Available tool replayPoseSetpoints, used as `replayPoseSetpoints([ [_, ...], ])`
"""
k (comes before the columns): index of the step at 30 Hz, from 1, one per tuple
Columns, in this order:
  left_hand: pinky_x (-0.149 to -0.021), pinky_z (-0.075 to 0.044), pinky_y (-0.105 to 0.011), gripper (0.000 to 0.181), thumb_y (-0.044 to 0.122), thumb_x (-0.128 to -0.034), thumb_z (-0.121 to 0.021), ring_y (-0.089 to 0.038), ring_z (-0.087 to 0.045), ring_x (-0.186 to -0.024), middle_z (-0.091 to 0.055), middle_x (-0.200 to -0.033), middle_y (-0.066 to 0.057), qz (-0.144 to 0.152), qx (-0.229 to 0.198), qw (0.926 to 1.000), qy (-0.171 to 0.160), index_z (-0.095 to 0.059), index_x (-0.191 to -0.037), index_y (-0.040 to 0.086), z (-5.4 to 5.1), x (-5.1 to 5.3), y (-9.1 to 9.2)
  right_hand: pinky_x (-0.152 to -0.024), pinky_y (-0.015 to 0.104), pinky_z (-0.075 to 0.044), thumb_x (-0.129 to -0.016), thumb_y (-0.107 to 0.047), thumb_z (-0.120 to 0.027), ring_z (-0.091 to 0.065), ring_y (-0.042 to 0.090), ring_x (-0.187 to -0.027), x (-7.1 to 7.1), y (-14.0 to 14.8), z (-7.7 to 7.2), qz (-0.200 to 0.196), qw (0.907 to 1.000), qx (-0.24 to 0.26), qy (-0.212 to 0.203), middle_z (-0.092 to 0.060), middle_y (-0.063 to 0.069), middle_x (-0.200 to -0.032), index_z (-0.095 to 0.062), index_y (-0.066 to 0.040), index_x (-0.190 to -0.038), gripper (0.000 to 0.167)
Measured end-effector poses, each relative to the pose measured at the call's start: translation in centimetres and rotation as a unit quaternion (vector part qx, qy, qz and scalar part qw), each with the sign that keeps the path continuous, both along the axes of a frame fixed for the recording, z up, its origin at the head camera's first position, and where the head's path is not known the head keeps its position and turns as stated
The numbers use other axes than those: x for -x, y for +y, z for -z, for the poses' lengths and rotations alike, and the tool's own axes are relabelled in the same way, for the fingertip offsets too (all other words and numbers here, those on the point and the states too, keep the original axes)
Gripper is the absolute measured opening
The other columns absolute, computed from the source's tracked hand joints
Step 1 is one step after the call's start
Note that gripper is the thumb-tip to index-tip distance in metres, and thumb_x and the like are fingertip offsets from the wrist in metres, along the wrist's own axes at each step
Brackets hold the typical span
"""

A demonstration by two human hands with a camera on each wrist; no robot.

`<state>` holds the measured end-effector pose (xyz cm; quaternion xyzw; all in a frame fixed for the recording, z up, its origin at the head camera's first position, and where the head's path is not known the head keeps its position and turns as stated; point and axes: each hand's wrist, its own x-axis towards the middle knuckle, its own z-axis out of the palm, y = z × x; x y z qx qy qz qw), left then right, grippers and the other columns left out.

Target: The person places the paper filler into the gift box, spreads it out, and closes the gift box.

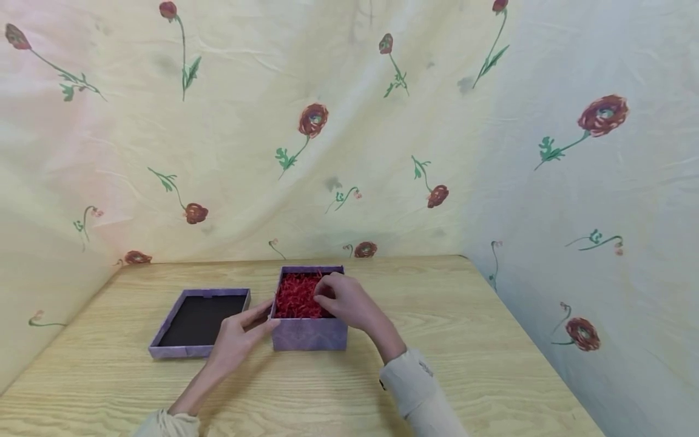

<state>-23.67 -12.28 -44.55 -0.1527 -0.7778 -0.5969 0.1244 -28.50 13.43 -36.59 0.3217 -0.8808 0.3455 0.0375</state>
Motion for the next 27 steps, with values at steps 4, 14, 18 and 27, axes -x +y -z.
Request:
replayPoseSetpoints([
  [4, -0.097, -0.056, -0.039, 0.050, 0.023, -0.0960, -0.077, -0.033, -0.065, -0.121, -0.066, -0.136, -0.015, 0.001, 0.001, 1.0000, 0.001, -0.065, -0.141, 0.005, 0.0, 0.0, 0.0, -0.066, 0.028, -0.052, -0.099, -0.010, -0.072, -0.058, 0.011, -0.078, 0.6, -1.1, -0.1, -0.009, 0.9989, -0.047, 0.001, -0.063, -0.001, -0.094, -0.072, -0.006, -0.104, 0.006],
  [14, -0.095, -0.057, -0.039, 0.050, 0.023, -0.0955, -0.078, -0.034, -0.066, -0.119, -0.066, -0.135, -0.014, -0.001, 0.001, 1.0000, 0.005, -0.065, -0.140, 0.005, -0.2, -0.1, -0.1, -0.067, 0.033, -0.052, -0.097, -0.007, -0.074, -0.058, 0.014, -0.073, 1.9, -3.3, -0.2, 0.010, 0.9848, -0.161, -0.063, -0.064, 0.002, -0.090, -0.068, -0.002, -0.105, 0.012],
  [18, -0.095, -0.057, -0.038, 0.050, 0.023, -0.0956, -0.078, -0.032, -0.066, -0.119, -0.066, -0.136, -0.013, 0.001, 0.003, 1.0000, 0.008, -0.066, -0.140, 0.006, -0.2, 0.0, -0.2, -0.064, 0.031, -0.049, -0.096, -0.006, -0.074, -0.056, 0.013, -0.070, 1.9, -4.1, -0.4, 0.023, 0.9781, -0.183, -0.097, -0.063, 0.000, -0.084, -0.066, -0.005, -0.099, 0.009],
  [27, -0.098, -0.055, -0.041, 0.050, 0.023, -0.0953, -0.078, -0.032, -0.066, -0.120, -0.066, -0.136, -0.013, 0.004, -0.001, 1.0000, 0.005, -0.066, -0.140, 0.006, -0.2, -0.1, -0.1, -0.066, 0.033, -0.040, -0.100, -0.010, -0.069, -0.050, 0.016, -0.071, 3.0, -5.3, 0.0, 0.055, 0.9476, -0.271, -0.160, -0.059, 0.003, -0.084, -0.066, -0.006, -0.110, 0.011],
])
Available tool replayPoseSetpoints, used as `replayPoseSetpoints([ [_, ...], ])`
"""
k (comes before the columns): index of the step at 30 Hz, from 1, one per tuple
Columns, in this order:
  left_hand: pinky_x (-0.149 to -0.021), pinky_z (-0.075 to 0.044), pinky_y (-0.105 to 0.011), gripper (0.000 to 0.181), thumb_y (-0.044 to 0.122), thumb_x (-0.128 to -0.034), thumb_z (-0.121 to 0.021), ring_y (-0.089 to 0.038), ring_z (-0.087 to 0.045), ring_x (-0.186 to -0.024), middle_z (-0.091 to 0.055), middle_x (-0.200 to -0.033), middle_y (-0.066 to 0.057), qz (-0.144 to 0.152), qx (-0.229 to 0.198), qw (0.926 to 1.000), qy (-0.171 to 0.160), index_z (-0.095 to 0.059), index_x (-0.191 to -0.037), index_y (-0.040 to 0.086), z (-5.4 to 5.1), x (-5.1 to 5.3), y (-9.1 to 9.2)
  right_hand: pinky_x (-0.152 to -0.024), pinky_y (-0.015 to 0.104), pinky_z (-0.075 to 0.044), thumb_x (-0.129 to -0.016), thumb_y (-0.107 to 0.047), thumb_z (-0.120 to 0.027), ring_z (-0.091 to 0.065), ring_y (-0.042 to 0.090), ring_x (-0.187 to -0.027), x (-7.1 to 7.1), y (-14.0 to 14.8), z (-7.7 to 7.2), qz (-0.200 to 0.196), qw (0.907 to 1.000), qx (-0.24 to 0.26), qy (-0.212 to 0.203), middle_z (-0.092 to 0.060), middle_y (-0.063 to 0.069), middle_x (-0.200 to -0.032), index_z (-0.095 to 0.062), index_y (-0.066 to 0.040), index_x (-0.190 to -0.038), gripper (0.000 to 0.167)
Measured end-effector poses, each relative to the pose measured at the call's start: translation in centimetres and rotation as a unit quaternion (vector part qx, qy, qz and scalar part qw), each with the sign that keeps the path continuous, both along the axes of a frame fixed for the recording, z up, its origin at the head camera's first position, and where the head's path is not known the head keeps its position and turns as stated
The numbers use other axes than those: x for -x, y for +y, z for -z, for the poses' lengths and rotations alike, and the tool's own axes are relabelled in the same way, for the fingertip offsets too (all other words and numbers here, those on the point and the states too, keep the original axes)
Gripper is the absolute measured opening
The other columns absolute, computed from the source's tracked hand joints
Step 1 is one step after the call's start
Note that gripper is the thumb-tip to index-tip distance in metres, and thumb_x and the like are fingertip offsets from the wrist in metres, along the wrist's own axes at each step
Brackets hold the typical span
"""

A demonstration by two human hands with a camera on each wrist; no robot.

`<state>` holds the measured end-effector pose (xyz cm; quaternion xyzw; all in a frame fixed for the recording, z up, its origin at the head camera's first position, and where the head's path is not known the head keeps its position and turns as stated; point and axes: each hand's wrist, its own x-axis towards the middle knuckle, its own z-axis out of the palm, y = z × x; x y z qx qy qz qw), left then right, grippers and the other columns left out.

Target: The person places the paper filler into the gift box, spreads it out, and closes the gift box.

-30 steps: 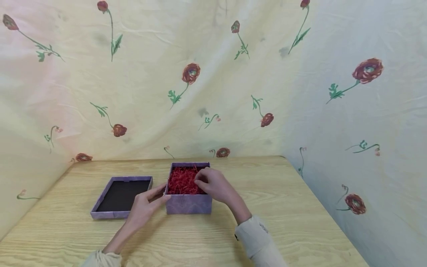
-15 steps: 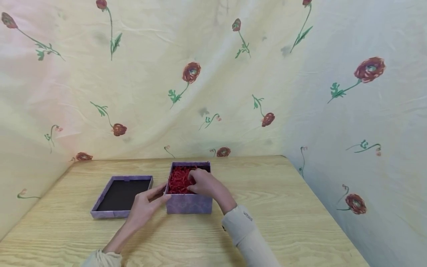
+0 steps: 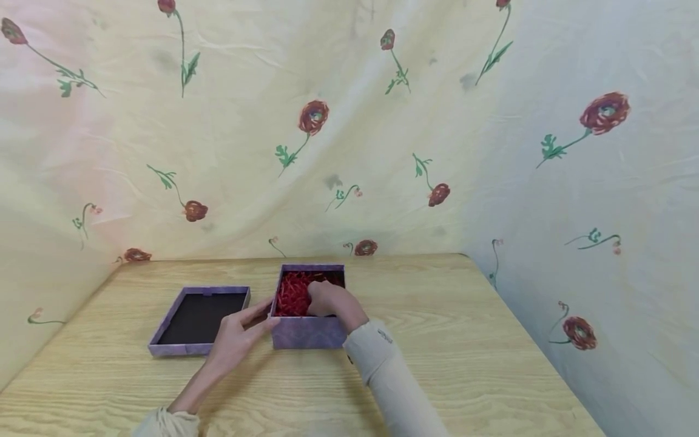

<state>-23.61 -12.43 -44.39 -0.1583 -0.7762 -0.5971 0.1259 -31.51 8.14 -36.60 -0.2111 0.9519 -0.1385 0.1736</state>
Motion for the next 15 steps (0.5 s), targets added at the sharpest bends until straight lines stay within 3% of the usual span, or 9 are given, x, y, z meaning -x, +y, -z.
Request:
replayPoseSetpoints([
  [5, -0.097, -0.056, -0.041, 0.049, 0.022, -0.0951, -0.078, -0.031, -0.066, -0.119, -0.067, -0.135, -0.013, -0.003, -0.002, 1.0000, -0.001, -0.066, -0.140, 0.005, 0.0, 0.0, -0.1, -0.073, 0.035, -0.044, -0.101, -0.012, -0.068, -0.057, 0.017, -0.084, 0.4, -0.3, 0.1, -0.001, 0.9998, -0.022, -0.003, -0.064, 0.004, -0.096, -0.064, -0.003, -0.125, 0.026],
  [9, -0.097, -0.056, -0.039, 0.048, 0.022, -0.0951, -0.078, -0.031, -0.067, -0.119, -0.067, -0.134, -0.013, -0.003, -0.001, 1.0000, 0.001, -0.067, -0.139, 0.005, 0.1, 0.0, 0.0, -0.073, 0.035, -0.048, -0.100, -0.016, -0.071, -0.061, 0.017, -0.084, -0.2, 0.1, -0.4, -0.014, 0.9997, 0.000, 0.018, -0.065, 0.003, -0.095, -0.065, -0.004, -0.117, 0.021],
  [12, -0.096, -0.056, -0.039, 0.048, 0.022, -0.0951, -0.078, -0.031, -0.067, -0.119, -0.067, -0.134, -0.013, -0.002, -0.003, 1.0000, 0.001, -0.067, -0.139, 0.005, 0.1, 0.0, 0.0, -0.070, 0.034, -0.050, -0.099, -0.016, -0.073, -0.060, 0.016, -0.079, -1.0, 0.7, -1.1, -0.025, 0.9982, 0.034, 0.042, -0.064, 0.002, -0.091, -0.064, -0.006, -0.108, 0.016],
  [15, -0.096, -0.056, -0.039, 0.048, 0.022, -0.0951, -0.078, -0.032, -0.066, -0.119, -0.067, -0.134, -0.013, 0.001, -0.004, 1.0000, 0.001, -0.067, -0.139, 0.005, 0.0, 0.0, -0.1, -0.072, 0.034, -0.052, -0.100, -0.017, -0.073, -0.059, 0.015, -0.081, -1.9, 1.6, -1.7, -0.035, 0.9942, 0.076, 0.067, -0.063, 0.001, -0.094, -0.064, -0.006, -0.108, 0.016],
])
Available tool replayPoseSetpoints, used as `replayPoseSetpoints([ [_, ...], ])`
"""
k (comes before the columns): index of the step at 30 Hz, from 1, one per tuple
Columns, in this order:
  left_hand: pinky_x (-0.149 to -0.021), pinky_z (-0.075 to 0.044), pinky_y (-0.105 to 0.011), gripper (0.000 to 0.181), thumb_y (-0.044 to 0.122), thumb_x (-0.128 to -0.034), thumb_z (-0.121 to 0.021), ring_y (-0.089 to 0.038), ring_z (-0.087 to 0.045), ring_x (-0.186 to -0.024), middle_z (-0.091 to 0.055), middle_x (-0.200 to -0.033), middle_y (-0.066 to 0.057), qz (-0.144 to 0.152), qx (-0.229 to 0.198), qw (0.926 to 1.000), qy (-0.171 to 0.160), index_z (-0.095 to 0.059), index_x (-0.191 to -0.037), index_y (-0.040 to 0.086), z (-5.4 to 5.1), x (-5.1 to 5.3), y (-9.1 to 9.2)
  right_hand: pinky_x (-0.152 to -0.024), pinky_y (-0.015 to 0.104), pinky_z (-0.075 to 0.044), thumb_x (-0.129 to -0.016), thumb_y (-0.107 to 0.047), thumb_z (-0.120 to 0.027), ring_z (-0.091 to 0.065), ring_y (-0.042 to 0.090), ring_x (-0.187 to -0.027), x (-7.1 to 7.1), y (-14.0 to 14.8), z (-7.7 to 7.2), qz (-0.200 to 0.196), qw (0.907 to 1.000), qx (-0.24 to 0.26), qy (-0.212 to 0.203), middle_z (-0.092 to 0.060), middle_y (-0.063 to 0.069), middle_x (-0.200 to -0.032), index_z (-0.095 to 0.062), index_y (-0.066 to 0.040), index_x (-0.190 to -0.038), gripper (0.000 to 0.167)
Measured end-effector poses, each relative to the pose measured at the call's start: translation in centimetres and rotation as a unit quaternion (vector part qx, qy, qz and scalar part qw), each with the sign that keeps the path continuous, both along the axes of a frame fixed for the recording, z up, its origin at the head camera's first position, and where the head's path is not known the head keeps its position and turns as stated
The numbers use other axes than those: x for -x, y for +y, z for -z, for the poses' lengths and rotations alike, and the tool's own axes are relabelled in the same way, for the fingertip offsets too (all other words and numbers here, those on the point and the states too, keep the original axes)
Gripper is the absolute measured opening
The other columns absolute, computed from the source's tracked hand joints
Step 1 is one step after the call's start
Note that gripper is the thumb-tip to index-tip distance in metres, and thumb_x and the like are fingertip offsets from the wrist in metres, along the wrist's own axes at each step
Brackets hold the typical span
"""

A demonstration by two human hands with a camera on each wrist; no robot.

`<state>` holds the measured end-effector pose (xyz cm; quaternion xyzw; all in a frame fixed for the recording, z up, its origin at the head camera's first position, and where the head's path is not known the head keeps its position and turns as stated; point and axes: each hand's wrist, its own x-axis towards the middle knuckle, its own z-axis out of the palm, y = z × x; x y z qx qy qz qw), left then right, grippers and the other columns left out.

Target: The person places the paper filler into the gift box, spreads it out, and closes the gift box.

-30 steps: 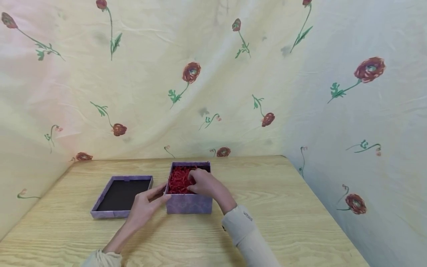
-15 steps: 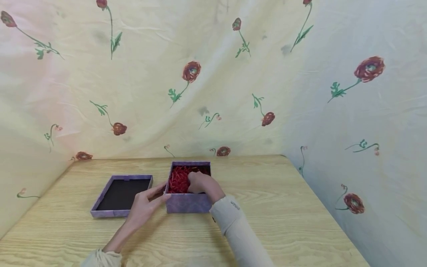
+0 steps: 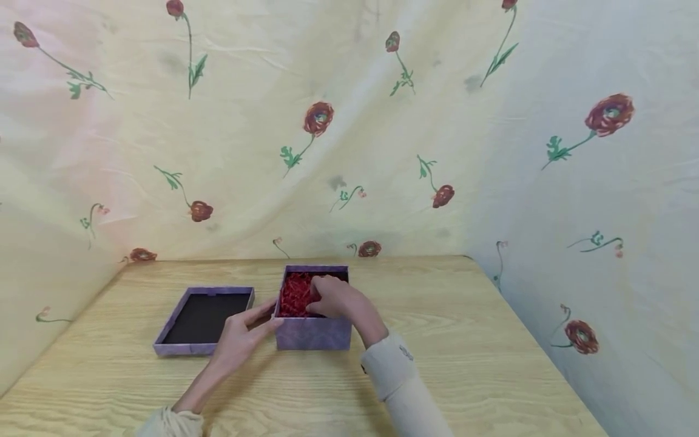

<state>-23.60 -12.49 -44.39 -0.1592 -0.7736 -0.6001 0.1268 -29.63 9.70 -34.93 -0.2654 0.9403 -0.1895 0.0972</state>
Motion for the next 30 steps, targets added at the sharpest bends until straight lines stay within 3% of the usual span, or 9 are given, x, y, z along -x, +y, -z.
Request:
replayPoseSetpoints([
  [10, -0.095, -0.057, -0.040, 0.048, 0.022, -0.0950, -0.079, -0.033, -0.067, -0.117, -0.067, -0.134, -0.014, -0.004, 0.006, 0.9999, 0.008, -0.067, -0.138, 0.005, -0.2, 0.3, 0.1, -0.081, 0.038, -0.055, -0.099, -0.026, -0.074, -0.061, 0.020, -0.095, -2.5, 2.5, -0.1, -0.055, 0.9903, 0.108, 0.067, -0.062, 0.004, -0.108, -0.067, -0.006, -0.113, 0.026],
  [13, -0.095, -0.057, -0.040, 0.048, 0.021, -0.0947, -0.079, -0.032, -0.068, -0.117, -0.067, -0.134, -0.014, -0.007, 0.005, 0.9999, 0.008, -0.067, -0.138, 0.005, -0.1, 0.3, 0.1, -0.078, 0.034, -0.054, -0.097, -0.029, -0.077, -0.060, 0.017, -0.091, -2.9, 2.4, 0.6, -0.088, 0.9869, 0.107, 0.082, -0.062, 0.001, -0.104, -0.068, -0.008, -0.110, 0.026],
  [17, -0.095, -0.057, -0.040, 0.048, 0.022, -0.0949, -0.079, -0.032, -0.067, -0.118, -0.067, -0.134, -0.014, -0.006, 0.003, 1.0000, 0.005, -0.067, -0.139, 0.005, 0.0, 0.3, 0.1, -0.075, 0.028, -0.052, -0.098, -0.024, -0.076, -0.056, 0.009, -0.085, -3.2, 2.1, 1.7, -0.130, 0.9789, 0.098, 0.123, -0.060, -0.006, -0.098, -0.069, -0.013, -0.103, 0.014],
  [20, -0.096, -0.056, -0.040, 0.049, 0.022, -0.0952, -0.078, -0.032, -0.066, -0.119, -0.066, -0.135, -0.013, -0.002, 0.002, 1.0000, 0.004, -0.066, -0.139, 0.005, 0.1, 0.4, 0.2, -0.072, 0.026, -0.051, -0.098, -0.016, -0.075, -0.054, 0.006, -0.080, -3.2, 2.2, 2.2, -0.137, 0.9728, 0.107, 0.153, -0.059, -0.009, -0.094, -0.069, -0.014, -0.098, 0.006],
  [24, -0.096, -0.056, -0.041, 0.049, 0.022, -0.0948, -0.079, -0.032, -0.067, -0.118, -0.066, -0.135, -0.013, -0.005, 0.000, 1.0000, 0.007, -0.067, -0.139, 0.005, 0.3, 0.4, 0.2, -0.069, 0.025, -0.051, -0.097, -0.010, -0.074, -0.055, 0.005, -0.078, -3.0, 2.3, 2.5, -0.137, 0.9673, 0.125, 0.173, -0.062, -0.009, -0.089, -0.069, -0.014, -0.094, 0.008],
  [30, -0.096, -0.056, -0.041, 0.048, 0.022, -0.0950, -0.078, -0.032, -0.067, -0.118, -0.067, -0.135, -0.013, -0.005, 0.000, 1.0000, 0.008, -0.067, -0.139, 0.005, 0.3, 0.4, 0.2, -0.068, 0.026, -0.053, -0.100, -0.007, -0.070, -0.057, 0.004, -0.074, -2.3, 2.7, 2.6, -0.115, 0.9728, 0.141, 0.144, -0.063, -0.009, -0.087, -0.068, -0.014, -0.095, 0.009],
])
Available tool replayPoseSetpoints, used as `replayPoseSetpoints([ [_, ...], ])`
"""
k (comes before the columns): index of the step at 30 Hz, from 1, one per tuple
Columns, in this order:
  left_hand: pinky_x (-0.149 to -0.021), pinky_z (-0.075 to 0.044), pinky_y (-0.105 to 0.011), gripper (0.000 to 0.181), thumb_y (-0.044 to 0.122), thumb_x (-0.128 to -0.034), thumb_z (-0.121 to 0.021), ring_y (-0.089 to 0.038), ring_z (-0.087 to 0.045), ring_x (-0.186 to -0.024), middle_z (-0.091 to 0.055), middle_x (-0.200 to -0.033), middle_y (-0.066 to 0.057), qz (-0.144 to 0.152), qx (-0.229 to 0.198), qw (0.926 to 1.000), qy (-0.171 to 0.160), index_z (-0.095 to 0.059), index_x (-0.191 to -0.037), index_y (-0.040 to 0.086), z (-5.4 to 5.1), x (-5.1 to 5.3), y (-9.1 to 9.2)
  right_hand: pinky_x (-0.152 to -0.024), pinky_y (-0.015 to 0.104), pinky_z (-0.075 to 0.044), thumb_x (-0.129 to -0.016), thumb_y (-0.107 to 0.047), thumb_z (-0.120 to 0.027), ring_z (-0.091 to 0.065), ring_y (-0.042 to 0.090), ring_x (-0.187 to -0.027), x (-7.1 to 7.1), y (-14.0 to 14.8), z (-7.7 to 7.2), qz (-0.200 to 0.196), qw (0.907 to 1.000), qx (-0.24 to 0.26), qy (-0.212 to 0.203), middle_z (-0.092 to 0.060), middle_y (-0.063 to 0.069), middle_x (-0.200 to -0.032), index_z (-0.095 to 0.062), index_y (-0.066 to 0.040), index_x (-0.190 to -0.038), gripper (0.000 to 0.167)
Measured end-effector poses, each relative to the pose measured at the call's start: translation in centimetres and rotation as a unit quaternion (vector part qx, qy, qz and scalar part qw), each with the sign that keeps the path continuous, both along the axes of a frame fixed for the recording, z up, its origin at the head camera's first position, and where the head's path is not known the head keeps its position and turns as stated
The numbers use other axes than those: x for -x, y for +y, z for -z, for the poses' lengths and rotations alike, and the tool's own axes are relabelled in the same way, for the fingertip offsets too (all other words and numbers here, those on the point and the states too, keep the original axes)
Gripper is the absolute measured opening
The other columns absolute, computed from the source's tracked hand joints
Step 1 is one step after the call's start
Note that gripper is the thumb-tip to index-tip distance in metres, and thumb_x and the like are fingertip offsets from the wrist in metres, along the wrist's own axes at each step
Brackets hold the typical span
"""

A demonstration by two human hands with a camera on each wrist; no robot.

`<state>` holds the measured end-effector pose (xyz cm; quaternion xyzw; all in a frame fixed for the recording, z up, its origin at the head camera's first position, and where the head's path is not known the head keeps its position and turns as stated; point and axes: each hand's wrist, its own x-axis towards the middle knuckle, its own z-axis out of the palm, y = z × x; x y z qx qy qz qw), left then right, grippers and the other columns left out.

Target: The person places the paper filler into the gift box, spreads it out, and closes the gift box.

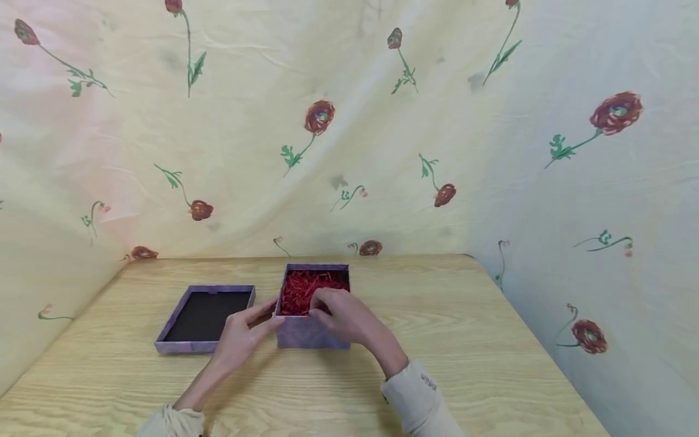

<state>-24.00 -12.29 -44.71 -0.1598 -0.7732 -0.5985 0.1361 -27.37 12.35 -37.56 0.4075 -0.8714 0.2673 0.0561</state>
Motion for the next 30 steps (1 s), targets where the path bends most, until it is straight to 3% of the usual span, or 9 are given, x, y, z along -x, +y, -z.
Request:
replayPoseSetpoints([
  [4, -0.097, -0.056, -0.041, 0.049, 0.022, -0.0953, -0.078, -0.032, -0.066, -0.119, -0.066, -0.135, -0.013, 0.002, 0.001, 1.0000, -0.005, -0.066, -0.139, 0.005, 0.1, 0.0, 0.0, -0.066, 0.027, -0.052, -0.102, -0.008, -0.067, -0.055, 0.004, -0.071, 0.4, 0.0, 0.0, 0.012, 0.9993, -0.003, -0.035, -0.062, -0.009, -0.085, -0.066, -0.013, -0.095, 0.009],
  [10, -0.096, -0.056, -0.040, 0.048, 0.021, -0.0954, -0.078, -0.033, -0.067, -0.118, -0.067, -0.134, -0.014, 0.000, 0.005, 1.0000, 0.001, -0.067, -0.138, 0.004, 0.0, 0.0, 0.0, -0.066, 0.027, -0.053, -0.101, -0.019, -0.072, -0.059, 0.005, -0.073, 0.1, 0.1, 0.0, -0.018, 0.9962, 0.003, -0.085, -0.063, -0.011, -0.086, -0.066, -0.015, -0.097, 0.007],
  [18, -0.096, -0.056, -0.040, 0.047, 0.020, -0.0957, -0.078, -0.033, -0.067, -0.118, -0.066, -0.135, -0.015, 0.003, 0.003, 1.0000, 0.001, -0.066, -0.139, 0.004, 0.0, 0.0, 0.0, -0.064, 0.025, -0.052, -0.101, -0.010, -0.070, -0.056, 0.003, -0.071, 0.1, 0.2, 0.0, -0.013, 0.9991, 0.010, -0.039, -0.063, -0.011, -0.084, -0.070, -0.015, -0.094, 0.008],
  [23, -0.095, -0.057, -0.039, 0.048, 0.021, -0.0951, -0.078, -0.032, -0.067, -0.117, -0.066, -0.134, -0.014, -0.002, 0.001, 1.0000, -0.002, -0.067, -0.139, 0.005, -0.2, 0.0, 0.0, -0.062, 0.027, -0.051, -0.102, -0.007, -0.068, -0.055, 0.005, -0.069, 0.5, -0.1, -0.1, 0.023, 0.9990, 0.016, -0.035, -0.063, -0.008, -0.083, -0.069, -0.011, -0.095, 0.008],
  [27, -0.096, -0.057, -0.040, 0.049, 0.022, -0.0952, -0.078, -0.033, -0.067, -0.117, -0.066, -0.135, -0.014, -0.001, 0.007, 1.0000, -0.005, -0.066, -0.140, 0.006, -0.2, -0.2, -0.1, -0.061, 0.028, -0.049, -0.102, -0.006, -0.067, -0.053, 0.007, -0.067, 1.1, -0.6, -0.2, 0.063, 0.9974, -0.004, -0.037, -0.060, -0.007, -0.081, -0.068, -0.011, -0.094, 0.009],
  [30, -0.096, -0.057, -0.040, 0.050, 0.023, -0.0953, -0.078, -0.032, -0.067, -0.117, -0.066, -0.135, -0.013, -0.002, 0.010, 0.9999, -0.006, -0.066, -0.140, 0.007, -0.2, -0.2, -0.1, -0.062, 0.029, -0.049, -0.101, -0.007, -0.068, -0.053, 0.009, -0.069, 1.6, -0.9, -0.3, 0.067, 0.9970, -0.024, -0.031, -0.060, -0.006, -0.082, -0.067, -0.011, -0.093, 0.009],
])
